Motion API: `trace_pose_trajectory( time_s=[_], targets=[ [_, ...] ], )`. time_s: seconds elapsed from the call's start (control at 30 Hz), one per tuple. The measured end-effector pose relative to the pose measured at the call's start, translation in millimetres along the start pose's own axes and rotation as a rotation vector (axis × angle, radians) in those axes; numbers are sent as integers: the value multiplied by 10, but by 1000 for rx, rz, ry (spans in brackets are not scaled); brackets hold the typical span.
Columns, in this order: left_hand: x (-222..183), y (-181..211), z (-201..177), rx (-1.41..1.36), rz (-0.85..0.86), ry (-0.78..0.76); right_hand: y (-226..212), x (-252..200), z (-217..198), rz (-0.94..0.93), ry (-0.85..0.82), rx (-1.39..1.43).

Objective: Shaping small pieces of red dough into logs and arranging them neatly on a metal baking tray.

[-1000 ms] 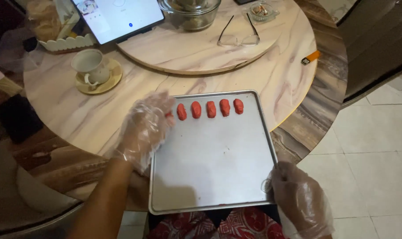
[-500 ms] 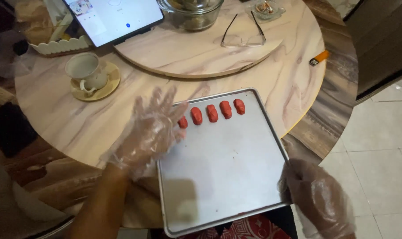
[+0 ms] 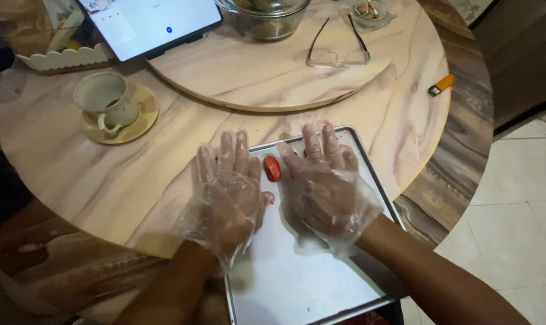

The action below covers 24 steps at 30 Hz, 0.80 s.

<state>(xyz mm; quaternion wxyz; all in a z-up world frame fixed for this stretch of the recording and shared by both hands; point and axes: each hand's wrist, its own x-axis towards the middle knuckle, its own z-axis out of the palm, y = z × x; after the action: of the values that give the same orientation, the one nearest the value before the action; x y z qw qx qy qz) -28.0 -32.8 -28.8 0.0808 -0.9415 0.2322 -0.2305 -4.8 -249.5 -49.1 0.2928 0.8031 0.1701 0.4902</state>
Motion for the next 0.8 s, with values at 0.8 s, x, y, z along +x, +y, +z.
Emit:
trace_pose_trajectory(
  time_s=[0.8],
  targets=[
    [186,243,-324,235,-2,-254,-233,203,-265,292,-290,771]
  ],
)
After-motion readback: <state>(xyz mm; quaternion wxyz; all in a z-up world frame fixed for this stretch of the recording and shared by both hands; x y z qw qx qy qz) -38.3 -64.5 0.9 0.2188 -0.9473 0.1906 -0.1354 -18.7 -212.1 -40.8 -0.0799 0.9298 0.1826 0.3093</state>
